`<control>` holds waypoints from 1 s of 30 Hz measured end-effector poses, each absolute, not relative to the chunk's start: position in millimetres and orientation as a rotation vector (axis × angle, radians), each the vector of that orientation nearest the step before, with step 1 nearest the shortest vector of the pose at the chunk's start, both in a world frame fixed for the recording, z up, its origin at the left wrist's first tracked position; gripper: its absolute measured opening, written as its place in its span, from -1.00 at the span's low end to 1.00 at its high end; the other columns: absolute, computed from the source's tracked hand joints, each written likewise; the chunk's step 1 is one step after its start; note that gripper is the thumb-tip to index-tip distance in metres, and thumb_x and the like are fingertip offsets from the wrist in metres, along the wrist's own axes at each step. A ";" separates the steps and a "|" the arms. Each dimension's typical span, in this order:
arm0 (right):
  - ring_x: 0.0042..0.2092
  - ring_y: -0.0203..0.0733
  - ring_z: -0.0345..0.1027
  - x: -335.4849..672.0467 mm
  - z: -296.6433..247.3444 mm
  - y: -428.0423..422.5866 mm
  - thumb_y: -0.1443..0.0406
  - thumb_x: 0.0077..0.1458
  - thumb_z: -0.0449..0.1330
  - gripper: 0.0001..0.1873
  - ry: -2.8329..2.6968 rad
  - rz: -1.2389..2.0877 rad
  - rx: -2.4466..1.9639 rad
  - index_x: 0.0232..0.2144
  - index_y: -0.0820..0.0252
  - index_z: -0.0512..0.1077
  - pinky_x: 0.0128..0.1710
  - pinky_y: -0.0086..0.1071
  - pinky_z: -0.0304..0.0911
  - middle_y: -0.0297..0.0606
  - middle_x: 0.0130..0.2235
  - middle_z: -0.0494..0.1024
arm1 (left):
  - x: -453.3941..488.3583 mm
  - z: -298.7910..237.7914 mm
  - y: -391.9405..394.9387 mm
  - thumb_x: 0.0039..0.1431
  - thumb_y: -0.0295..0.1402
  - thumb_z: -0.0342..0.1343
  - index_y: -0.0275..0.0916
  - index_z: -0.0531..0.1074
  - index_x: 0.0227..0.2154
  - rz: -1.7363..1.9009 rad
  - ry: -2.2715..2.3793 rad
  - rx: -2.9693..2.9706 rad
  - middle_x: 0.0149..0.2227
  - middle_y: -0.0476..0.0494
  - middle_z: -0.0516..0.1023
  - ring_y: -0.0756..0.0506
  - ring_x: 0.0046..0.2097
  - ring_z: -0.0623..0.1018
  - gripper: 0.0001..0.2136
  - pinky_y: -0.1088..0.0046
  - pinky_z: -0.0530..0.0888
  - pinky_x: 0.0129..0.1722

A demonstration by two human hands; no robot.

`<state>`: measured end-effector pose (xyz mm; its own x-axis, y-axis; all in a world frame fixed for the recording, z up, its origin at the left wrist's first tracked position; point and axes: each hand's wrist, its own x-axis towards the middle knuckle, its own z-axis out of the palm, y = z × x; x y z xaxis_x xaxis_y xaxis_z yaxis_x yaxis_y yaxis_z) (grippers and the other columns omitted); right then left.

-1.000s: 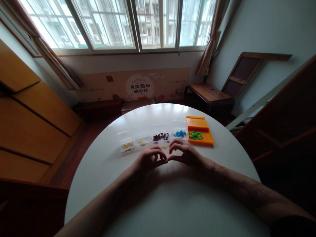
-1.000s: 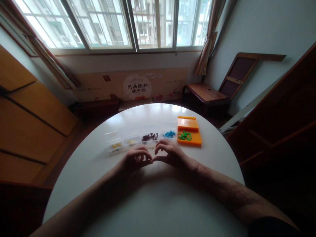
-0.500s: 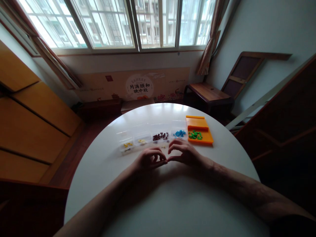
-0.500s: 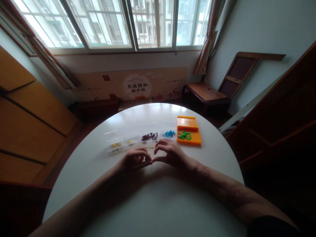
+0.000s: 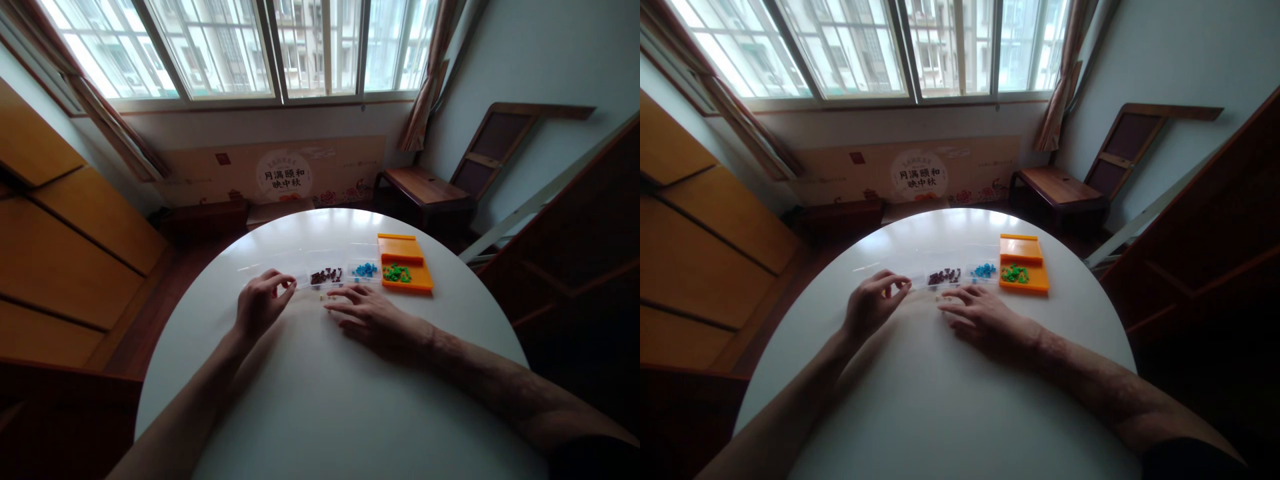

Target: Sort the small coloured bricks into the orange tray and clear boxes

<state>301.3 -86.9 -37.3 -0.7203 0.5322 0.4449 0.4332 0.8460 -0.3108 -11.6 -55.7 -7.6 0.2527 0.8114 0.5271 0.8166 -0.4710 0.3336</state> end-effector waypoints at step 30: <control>-0.12 -0.10 0.56 298.0 -48.0 -78.3 0.28 0.49 0.27 -0.92 -2.213 0.366 -0.605 -0.06 0.08 0.58 -0.06 -0.21 0.47 -0.22 -0.14 0.73 | 37.0 -27.9 -79.8 0.40 -0.24 0.37 -0.11 0.68 -0.19 -1.185 -0.901 -2.826 -0.26 0.02 0.70 0.04 -0.41 0.56 -0.91 0.39 0.48 -0.24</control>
<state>298.0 -78.3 -48.0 -0.5690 0.5326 0.6266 0.3024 0.8441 -0.4428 37.0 -79.8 -27.9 0.5660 0.5184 0.6411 0.4794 -0.8395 0.2556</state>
